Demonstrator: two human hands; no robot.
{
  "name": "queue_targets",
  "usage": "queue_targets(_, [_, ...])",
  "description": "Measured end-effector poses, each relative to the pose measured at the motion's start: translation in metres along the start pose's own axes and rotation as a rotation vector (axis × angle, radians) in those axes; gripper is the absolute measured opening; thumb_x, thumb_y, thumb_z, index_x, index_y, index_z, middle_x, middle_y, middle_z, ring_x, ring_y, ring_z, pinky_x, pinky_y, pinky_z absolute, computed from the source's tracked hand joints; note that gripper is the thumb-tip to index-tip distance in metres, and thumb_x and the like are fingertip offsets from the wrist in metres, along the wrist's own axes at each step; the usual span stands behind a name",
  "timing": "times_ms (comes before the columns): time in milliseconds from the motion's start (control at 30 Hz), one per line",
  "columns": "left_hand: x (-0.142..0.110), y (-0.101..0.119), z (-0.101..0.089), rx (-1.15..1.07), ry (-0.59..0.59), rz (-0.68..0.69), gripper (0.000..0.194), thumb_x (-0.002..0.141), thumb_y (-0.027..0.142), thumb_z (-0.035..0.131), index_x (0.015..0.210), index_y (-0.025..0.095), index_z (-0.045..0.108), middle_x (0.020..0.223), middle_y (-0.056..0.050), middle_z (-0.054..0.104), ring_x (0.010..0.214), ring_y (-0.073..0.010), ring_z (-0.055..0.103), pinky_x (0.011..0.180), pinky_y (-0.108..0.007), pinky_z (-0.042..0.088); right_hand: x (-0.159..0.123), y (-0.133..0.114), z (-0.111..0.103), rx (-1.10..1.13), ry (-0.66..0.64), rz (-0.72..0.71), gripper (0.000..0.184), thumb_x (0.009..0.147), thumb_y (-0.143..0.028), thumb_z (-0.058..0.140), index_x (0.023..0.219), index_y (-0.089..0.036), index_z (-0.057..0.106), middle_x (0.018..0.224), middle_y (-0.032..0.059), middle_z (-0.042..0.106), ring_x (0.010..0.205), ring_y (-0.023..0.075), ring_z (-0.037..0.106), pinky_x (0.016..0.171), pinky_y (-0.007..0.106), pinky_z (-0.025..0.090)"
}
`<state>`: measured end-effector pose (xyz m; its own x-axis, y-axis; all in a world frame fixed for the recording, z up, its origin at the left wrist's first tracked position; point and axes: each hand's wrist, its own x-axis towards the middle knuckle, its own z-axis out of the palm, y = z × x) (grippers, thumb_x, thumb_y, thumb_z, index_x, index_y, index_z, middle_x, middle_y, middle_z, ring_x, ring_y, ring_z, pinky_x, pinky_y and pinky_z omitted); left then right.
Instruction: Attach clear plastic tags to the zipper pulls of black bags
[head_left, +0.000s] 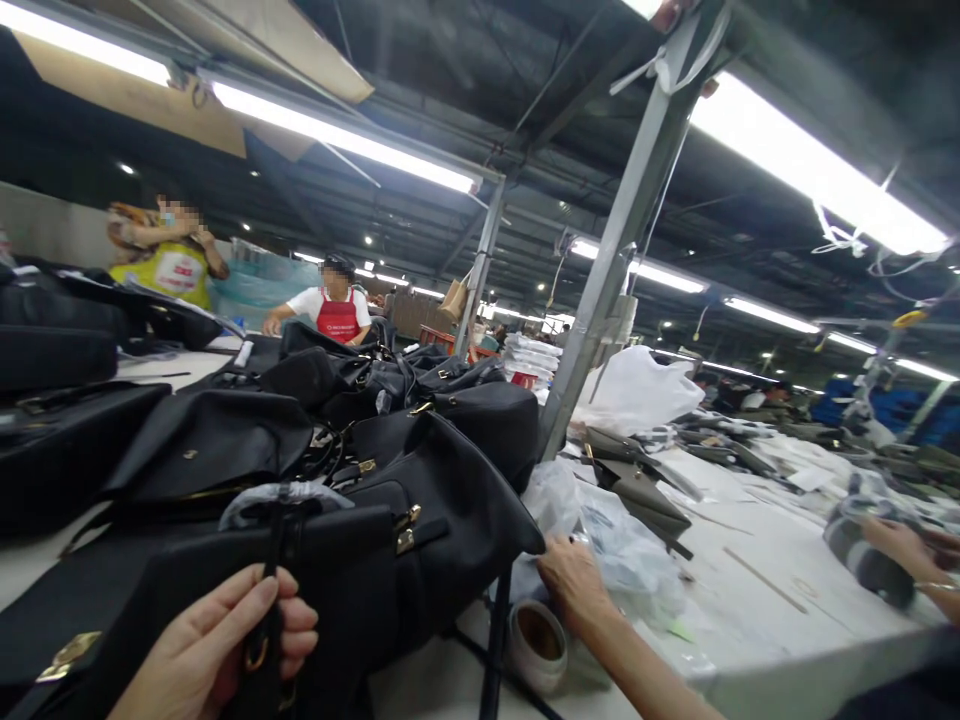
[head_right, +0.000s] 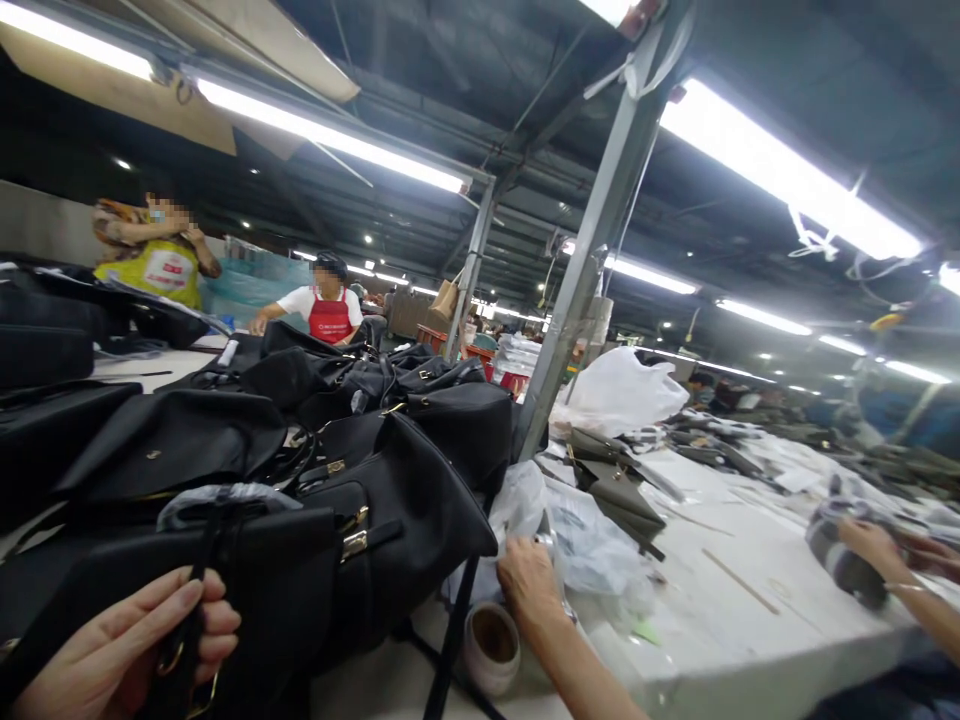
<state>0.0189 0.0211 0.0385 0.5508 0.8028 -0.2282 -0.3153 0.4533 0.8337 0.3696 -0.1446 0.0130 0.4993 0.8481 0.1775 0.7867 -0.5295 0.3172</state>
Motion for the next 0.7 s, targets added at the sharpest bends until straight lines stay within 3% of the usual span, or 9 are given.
queue_targets(67, [0.004,0.000,-0.004,-0.019,-0.031,-0.018,0.048,0.045,0.034,0.096,0.078,0.016,0.067,0.063,-0.006,0.073,0.056,-0.0226,0.069,0.051,-0.027,0.057,0.000,0.005,0.001,0.027,-0.034,0.024,0.033,0.086,0.001,0.044,0.089,-0.014,0.073,0.094,0.0164,0.074,0.089,0.0280,0.069,0.070,0.033,0.046])
queue_targets(200, [0.011,-0.001,-0.011,-0.014,-0.025,-0.037,0.052,0.043,0.035,0.097,0.082,0.016,0.067,0.068,-0.007,0.075,0.058,-0.0239,0.071,0.052,-0.029,0.058,-0.006,0.018,-0.008,0.120,-0.080,0.025,0.018,0.081,-0.011,0.061,0.093,-0.017,0.072,0.099,0.0149,0.074,0.095,0.0293,0.068,0.072,0.031,0.044])
queue_targets(367, [0.012,0.000,-0.013,-0.010,-0.030,-0.061,0.054,0.044,0.035,0.096,0.085,0.017,0.066,0.071,-0.007,0.075,0.062,-0.0255,0.072,0.054,-0.031,0.059,-0.007,0.033,-0.018,0.265,-0.082,-0.002,0.023,0.079,-0.018,0.060,0.100,-0.023,0.069,0.101,0.0069,0.074,0.098,0.0257,0.066,0.075,0.030,0.043])
queue_targets(533, [0.007,0.001,-0.007,-0.047,-0.011,-0.061,0.058,0.035,0.036,0.098,0.079,0.016,0.065,0.064,-0.006,0.073,0.056,-0.0241,0.069,0.048,-0.029,0.056,-0.005,0.042,-0.022,0.373,-0.088,-0.016,0.019,0.089,-0.026,0.053,0.090,-0.021,0.072,0.095,0.0055,0.075,0.094,0.0215,0.066,0.080,0.029,0.044])
queue_targets(700, [0.007,0.001,-0.008,-0.042,-0.028,-0.050,0.053,0.044,0.034,0.096,0.083,0.017,0.066,0.068,-0.005,0.072,0.062,-0.0250,0.070,0.053,-0.031,0.058,-0.012,0.040,-0.022,0.430,-0.139,0.016,0.011,0.076,-0.019,0.064,0.081,-0.022,0.074,0.089,0.0044,0.075,0.091,0.0227,0.066,0.079,0.028,0.045])
